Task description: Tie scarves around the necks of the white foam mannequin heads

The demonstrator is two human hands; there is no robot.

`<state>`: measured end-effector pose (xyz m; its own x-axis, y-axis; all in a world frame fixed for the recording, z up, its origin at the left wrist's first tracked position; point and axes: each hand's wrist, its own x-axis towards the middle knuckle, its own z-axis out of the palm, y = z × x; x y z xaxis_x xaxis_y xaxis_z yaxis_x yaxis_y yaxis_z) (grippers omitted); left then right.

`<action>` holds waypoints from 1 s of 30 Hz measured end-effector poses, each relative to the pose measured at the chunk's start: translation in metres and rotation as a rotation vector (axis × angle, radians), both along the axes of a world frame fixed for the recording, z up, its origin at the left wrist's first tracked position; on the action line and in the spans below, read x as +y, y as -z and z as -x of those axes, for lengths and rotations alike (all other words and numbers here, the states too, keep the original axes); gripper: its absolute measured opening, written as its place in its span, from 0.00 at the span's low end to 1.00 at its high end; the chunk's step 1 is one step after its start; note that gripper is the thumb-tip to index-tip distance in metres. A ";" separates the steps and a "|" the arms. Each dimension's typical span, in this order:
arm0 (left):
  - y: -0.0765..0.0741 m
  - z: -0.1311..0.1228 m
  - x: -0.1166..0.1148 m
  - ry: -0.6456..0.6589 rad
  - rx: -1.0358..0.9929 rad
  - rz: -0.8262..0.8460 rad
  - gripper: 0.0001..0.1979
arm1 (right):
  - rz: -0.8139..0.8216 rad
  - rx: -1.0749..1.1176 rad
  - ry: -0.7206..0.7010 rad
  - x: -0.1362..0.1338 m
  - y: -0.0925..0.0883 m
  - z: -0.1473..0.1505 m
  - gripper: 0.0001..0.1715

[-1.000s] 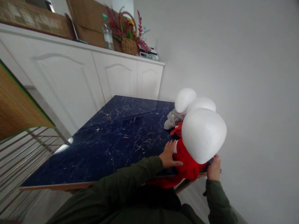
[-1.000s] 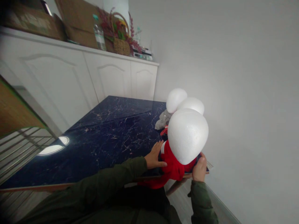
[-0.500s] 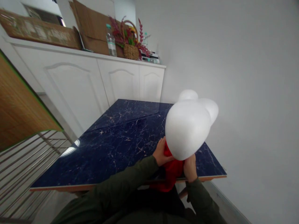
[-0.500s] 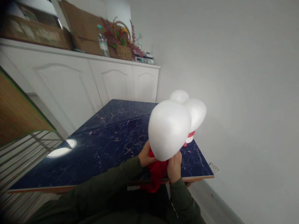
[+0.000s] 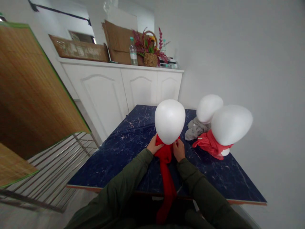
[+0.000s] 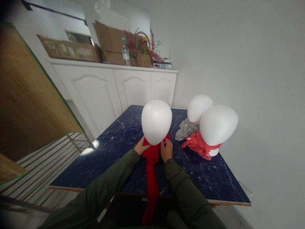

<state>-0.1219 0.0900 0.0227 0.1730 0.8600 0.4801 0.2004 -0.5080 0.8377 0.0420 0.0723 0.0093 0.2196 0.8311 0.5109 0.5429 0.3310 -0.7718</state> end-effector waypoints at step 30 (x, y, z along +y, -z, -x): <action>-0.009 0.090 0.027 -0.665 -0.432 0.366 0.08 | 0.202 1.024 0.242 0.018 0.002 -0.064 0.21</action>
